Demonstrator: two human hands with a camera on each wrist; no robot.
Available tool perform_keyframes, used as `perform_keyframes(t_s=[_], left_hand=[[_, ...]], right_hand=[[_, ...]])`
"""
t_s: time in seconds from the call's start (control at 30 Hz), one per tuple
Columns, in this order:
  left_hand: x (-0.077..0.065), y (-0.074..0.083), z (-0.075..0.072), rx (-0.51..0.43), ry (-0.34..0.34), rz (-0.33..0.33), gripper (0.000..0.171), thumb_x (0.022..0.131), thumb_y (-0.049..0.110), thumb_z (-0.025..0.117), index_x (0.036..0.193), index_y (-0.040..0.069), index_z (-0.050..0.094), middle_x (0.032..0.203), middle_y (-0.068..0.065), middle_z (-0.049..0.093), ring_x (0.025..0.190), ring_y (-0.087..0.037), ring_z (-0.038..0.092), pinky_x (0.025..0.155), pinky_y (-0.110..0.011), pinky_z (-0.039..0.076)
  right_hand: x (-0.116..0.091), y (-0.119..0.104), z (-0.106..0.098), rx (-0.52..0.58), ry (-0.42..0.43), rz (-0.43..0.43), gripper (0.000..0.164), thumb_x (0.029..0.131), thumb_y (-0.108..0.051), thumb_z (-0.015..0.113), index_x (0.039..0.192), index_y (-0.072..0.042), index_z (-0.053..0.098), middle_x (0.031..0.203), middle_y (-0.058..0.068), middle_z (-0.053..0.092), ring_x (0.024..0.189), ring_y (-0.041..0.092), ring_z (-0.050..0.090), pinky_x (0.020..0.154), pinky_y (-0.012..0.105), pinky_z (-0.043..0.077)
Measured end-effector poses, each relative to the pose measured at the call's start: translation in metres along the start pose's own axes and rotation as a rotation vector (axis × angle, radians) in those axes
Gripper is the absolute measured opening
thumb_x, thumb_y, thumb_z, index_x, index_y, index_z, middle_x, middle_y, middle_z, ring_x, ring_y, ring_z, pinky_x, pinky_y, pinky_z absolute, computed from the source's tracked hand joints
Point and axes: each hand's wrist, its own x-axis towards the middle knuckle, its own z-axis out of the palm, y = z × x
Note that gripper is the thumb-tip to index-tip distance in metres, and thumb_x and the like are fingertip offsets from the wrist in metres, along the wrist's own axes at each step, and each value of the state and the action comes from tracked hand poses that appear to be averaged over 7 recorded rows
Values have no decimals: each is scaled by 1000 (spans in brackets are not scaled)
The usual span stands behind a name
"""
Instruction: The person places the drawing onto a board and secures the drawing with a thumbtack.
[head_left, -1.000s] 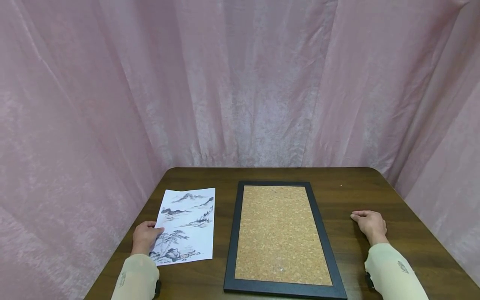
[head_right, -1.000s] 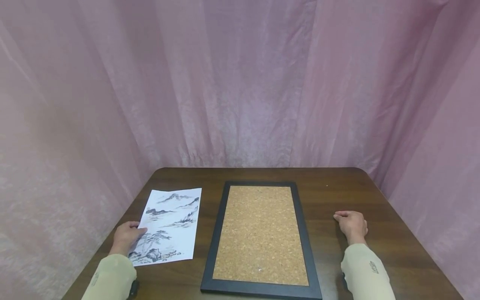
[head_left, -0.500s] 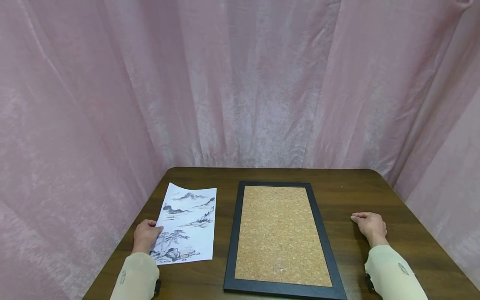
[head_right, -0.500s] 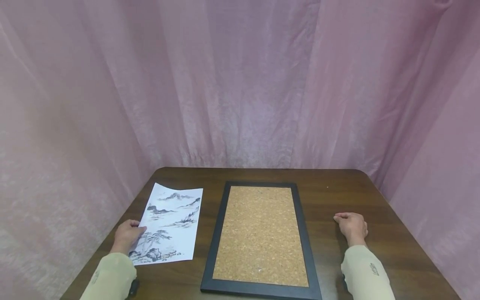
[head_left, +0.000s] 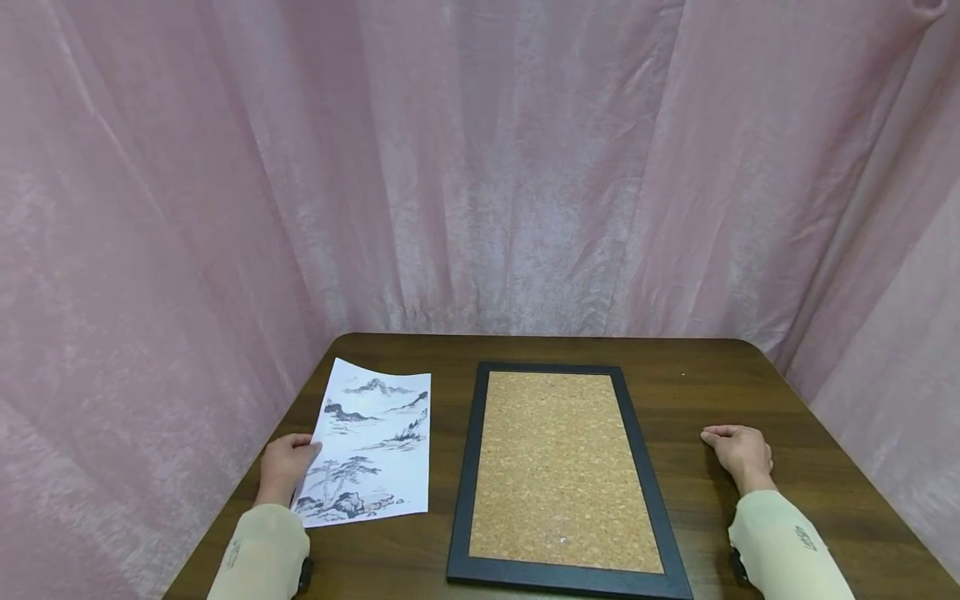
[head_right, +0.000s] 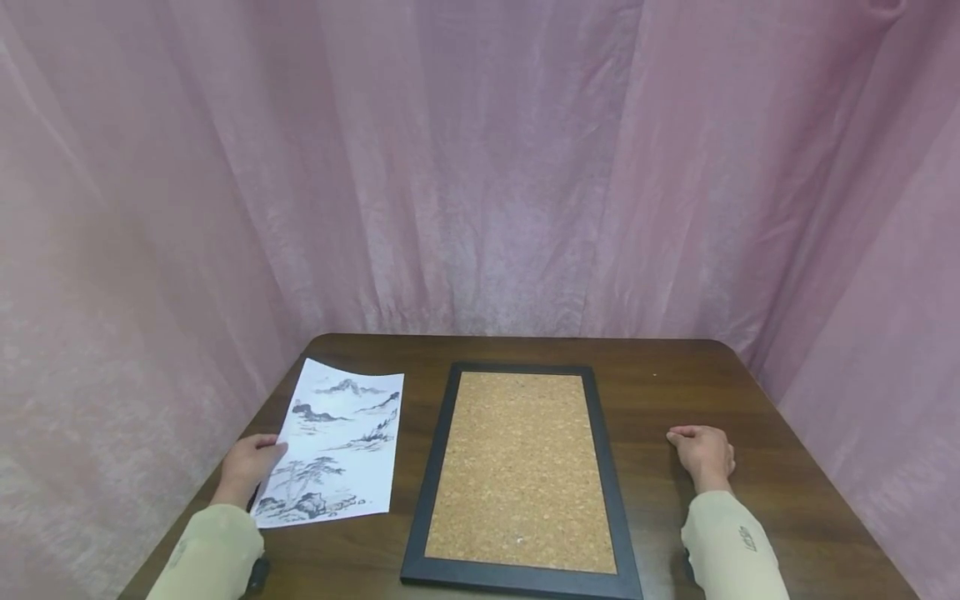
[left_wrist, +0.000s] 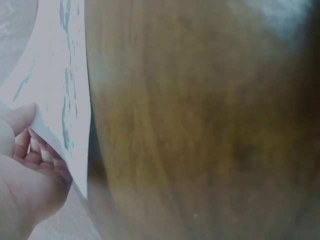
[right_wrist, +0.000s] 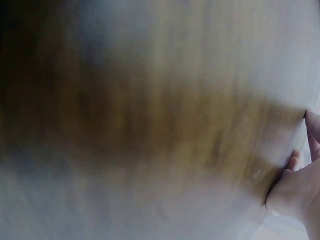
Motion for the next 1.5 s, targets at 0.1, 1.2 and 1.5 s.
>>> perform_keyframes(t_s=[0.1,1.2,1.5], left_hand=[[-3,3,-1,-45,-11,6,38,90,22,56,116,-5,57,112,-24,55,99,-36,51,75,-43,43],[22,66,12,-851,29,-231,28,83,25,66,104,9,55,91,-1,59,73,-12,59,61,-25,49],[32,62,11,-1006,-44,-219,26,81,20,68,101,10,56,95,-3,60,75,-15,61,61,-27,50]], right_hand=[[0,1,0,3,-2,0,30,89,-31,56,100,-6,70,119,21,54,110,49,33,85,59,21],[-1,-3,-4,-21,-37,-10,33,90,-33,55,102,-5,69,124,23,50,111,49,32,89,60,18],[-35,16,43,29,-31,42,32,90,-31,55,102,-4,68,123,24,50,110,51,31,86,60,19]])
